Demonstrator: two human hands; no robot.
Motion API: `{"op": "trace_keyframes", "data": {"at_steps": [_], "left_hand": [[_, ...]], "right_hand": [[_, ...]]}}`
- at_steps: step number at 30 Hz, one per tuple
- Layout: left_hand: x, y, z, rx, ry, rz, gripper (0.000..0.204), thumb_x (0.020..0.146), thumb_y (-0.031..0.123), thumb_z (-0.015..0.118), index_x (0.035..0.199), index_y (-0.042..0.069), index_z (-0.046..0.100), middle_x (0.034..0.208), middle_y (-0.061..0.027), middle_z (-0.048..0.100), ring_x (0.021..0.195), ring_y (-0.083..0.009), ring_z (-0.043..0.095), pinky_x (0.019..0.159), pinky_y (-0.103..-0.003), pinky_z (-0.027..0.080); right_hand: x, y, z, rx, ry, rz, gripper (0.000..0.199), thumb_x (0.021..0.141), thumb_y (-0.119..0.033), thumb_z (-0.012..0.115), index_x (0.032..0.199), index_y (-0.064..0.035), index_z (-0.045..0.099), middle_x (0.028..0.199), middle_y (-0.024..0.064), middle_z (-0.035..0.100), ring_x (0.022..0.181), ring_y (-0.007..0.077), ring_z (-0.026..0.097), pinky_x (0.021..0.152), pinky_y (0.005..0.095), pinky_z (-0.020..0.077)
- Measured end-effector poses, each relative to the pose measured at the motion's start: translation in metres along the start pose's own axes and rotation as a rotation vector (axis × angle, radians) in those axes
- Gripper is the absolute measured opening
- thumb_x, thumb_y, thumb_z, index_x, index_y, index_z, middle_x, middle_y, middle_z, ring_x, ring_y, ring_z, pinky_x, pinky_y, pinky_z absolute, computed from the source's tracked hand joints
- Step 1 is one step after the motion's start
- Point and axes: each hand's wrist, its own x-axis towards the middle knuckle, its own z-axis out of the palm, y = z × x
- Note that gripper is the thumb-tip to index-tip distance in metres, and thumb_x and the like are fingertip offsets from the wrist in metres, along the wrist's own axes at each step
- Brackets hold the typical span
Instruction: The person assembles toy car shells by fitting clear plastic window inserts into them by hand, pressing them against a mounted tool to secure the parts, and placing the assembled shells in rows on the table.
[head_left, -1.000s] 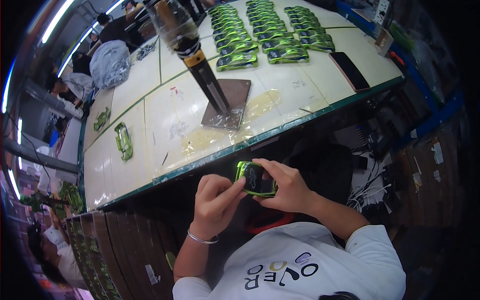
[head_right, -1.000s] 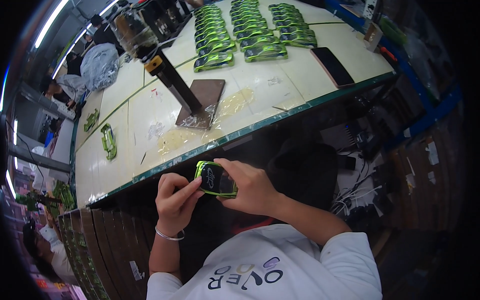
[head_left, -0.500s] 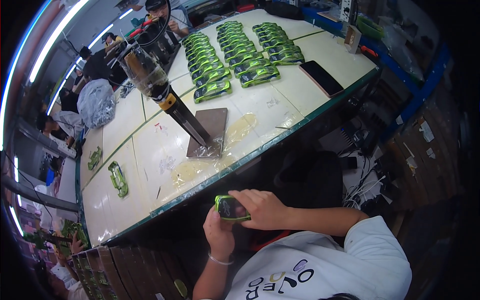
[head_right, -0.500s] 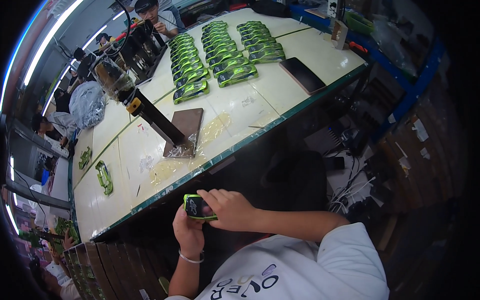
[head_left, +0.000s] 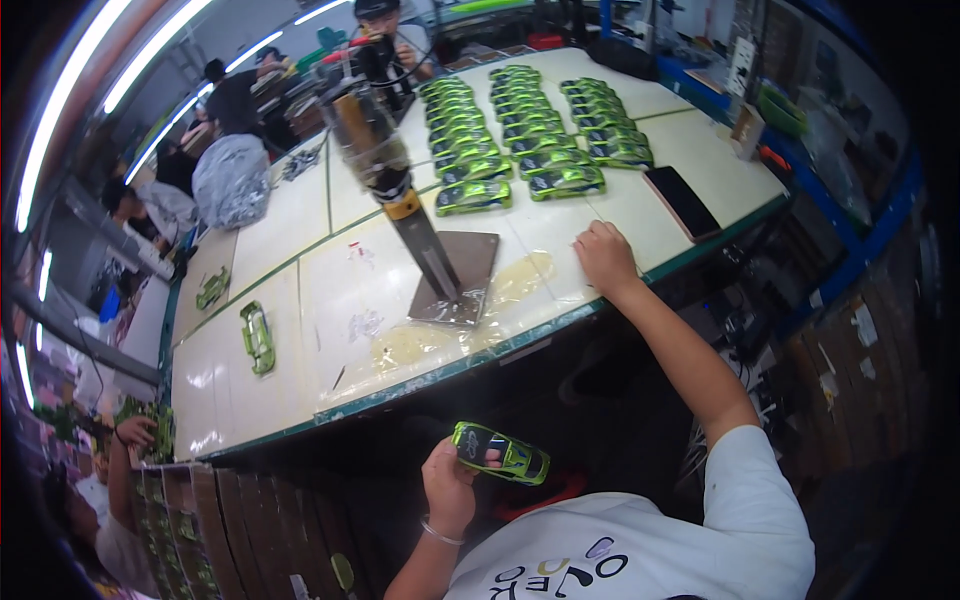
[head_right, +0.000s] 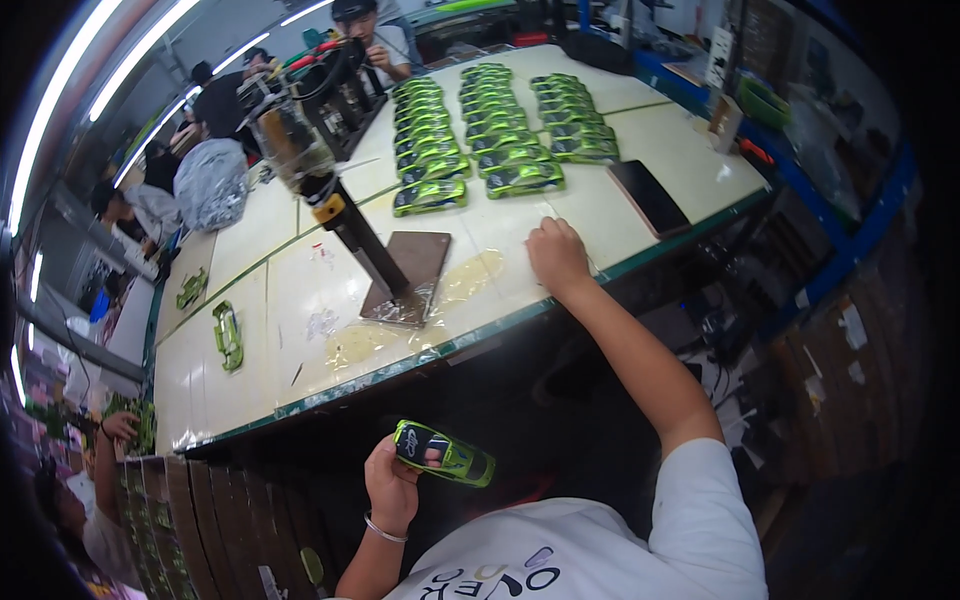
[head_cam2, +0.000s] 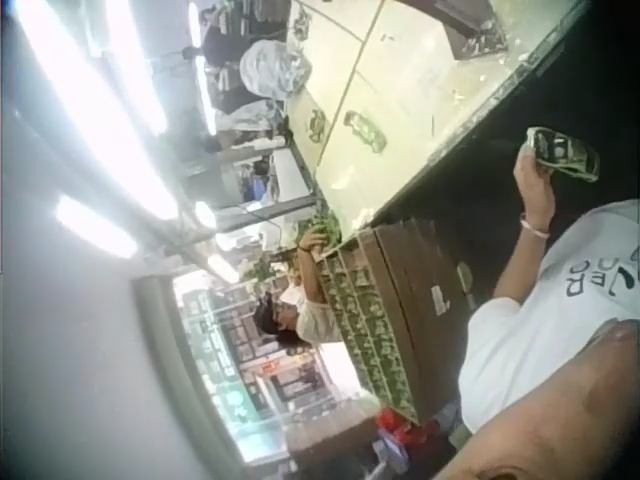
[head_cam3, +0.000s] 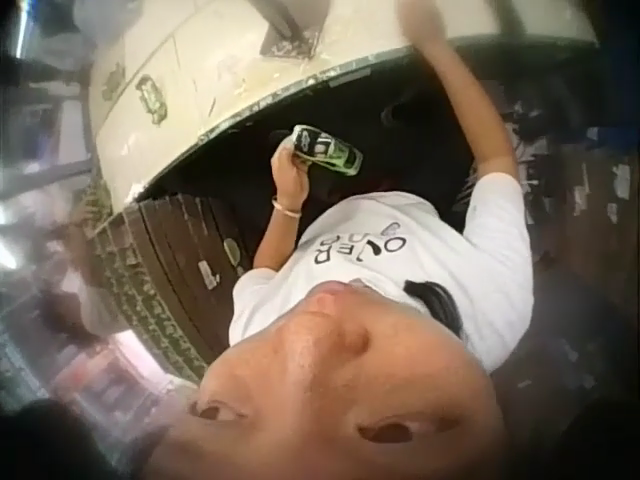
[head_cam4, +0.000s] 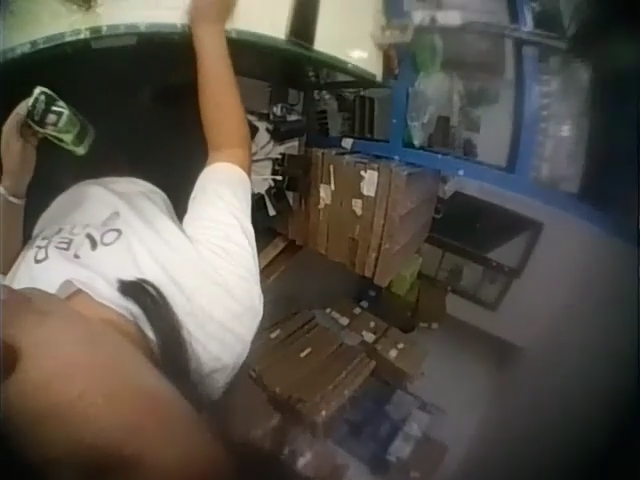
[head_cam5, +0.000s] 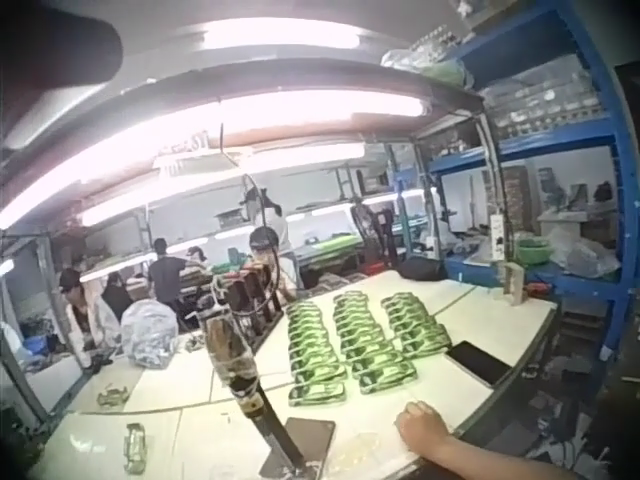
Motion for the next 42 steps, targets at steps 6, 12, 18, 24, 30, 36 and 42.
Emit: {"op": "trace_keyframes", "data": {"at_steps": [6, 12, 18, 24, 30, 36, 42], "left_hand": [[-0.004, 0.0, -0.005, 0.046, -0.028, -0.001, 0.03, 0.088, 0.02, 0.032, 0.092, -0.005, 0.048, 0.079, -0.0155, 0.06, 0.069, -0.0201, 0.06, 0.066, -0.031, 0.05], [-0.009, -0.005, -0.008, 0.048, 0.02, -0.007, 0.028, 0.086, 0.017, 0.031, 0.09, -0.003, 0.05, 0.076, -0.0148, 0.061, 0.066, -0.0194, 0.061, 0.063, -0.029, 0.051], [-0.011, -0.004, -0.015, 0.068, 0.029, 0.011, 0.028, 0.086, 0.017, 0.031, 0.092, -0.004, 0.05, 0.076, -0.0149, 0.061, 0.065, -0.0189, 0.061, 0.063, -0.029, 0.051], [-0.013, -0.008, -0.015, 0.066, 0.003, 0.006, 0.028, 0.087, 0.019, 0.032, 0.091, -0.003, 0.05, 0.075, -0.0144, 0.061, 0.065, -0.0186, 0.061, 0.063, -0.028, 0.051], [-0.014, -0.009, -0.016, 0.05, 0.01, 0.007, 0.028, 0.087, 0.02, 0.032, 0.09, -0.002, 0.05, 0.075, -0.0139, 0.061, 0.064, -0.0176, 0.061, 0.062, -0.027, 0.05], [-0.017, -0.01, -0.017, 0.072, 0.014, 0.013, 0.028, 0.088, 0.02, 0.032, 0.089, -0.001, 0.051, 0.075, -0.0134, 0.061, 0.064, -0.0172, 0.061, 0.062, -0.026, 0.05], [-0.019, -0.011, -0.016, 0.076, -0.003, 0.019, 0.028, 0.087, 0.02, 0.032, 0.091, -0.001, 0.051, 0.075, -0.0131, 0.062, 0.064, -0.0165, 0.061, 0.062, -0.026, 0.05]], "right_hand": [[0.01, -0.006, -0.003, -0.096, 0.024, -0.066, 0.008, 0.066, -0.011, 0.055, 0.06, -0.0055, 0.055, 0.068, 0.0066, 0.051, 0.07, 0.022, 0.052, 0.062, 0.0334, 0.045], [0.009, -0.006, -0.01, -0.05, -0.018, -0.261, 0.009, 0.067, -0.009, 0.052, 0.059, -0.0061, 0.055, 0.067, 0.0054, 0.051, 0.069, 0.0214, 0.052, 0.06, 0.0337, 0.0444], [0.015, -0.012, -0.023, -0.198, -0.224, -0.436, 0.011, 0.068, -0.008, 0.05, 0.058, -0.0058, 0.056, 0.067, 0.0068, 0.053, 0.069, 0.0221, 0.053, 0.06, 0.0357, 0.0442], [0.044, -0.009, -0.028, 0.224, -0.64, 0.201, 0.01, 0.067, -0.003, 0.051, 0.06, 0.0014, 0.057, 0.062, 0.0126, 0.06, 0.055, 0.0245, 0.059, 0.053, 0.0357, 0.0487], [0.055, -0.009, -0.032, 0.538, -0.873, 0.474, 0.012, 0.067, 0.002, 0.048, 0.058, 0.005, 0.054, 0.051, 0.011, 0.055, 0.04, 0.0169, 0.055, 0.034, 0.0271, 0.045], [0.05, -0.007, -0.037, 0.477, -0.831, 0.285, 0.007, 0.065, 0.003, 0.049, 0.061, 0.0049, 0.055, 0.05, 0.009, 0.054, 0.039, 0.0151, 0.053, 0.037, 0.0256, 0.0432], [0.053, -0.015, -0.044, 0.276, -0.913, 0.145, 0.006, 0.063, 0.0, 0.052, 0.061, 0.004, 0.057, 0.051, 0.0094, 0.056, 0.041, 0.0144, 0.054, 0.04, 0.0255, 0.0444]]}}
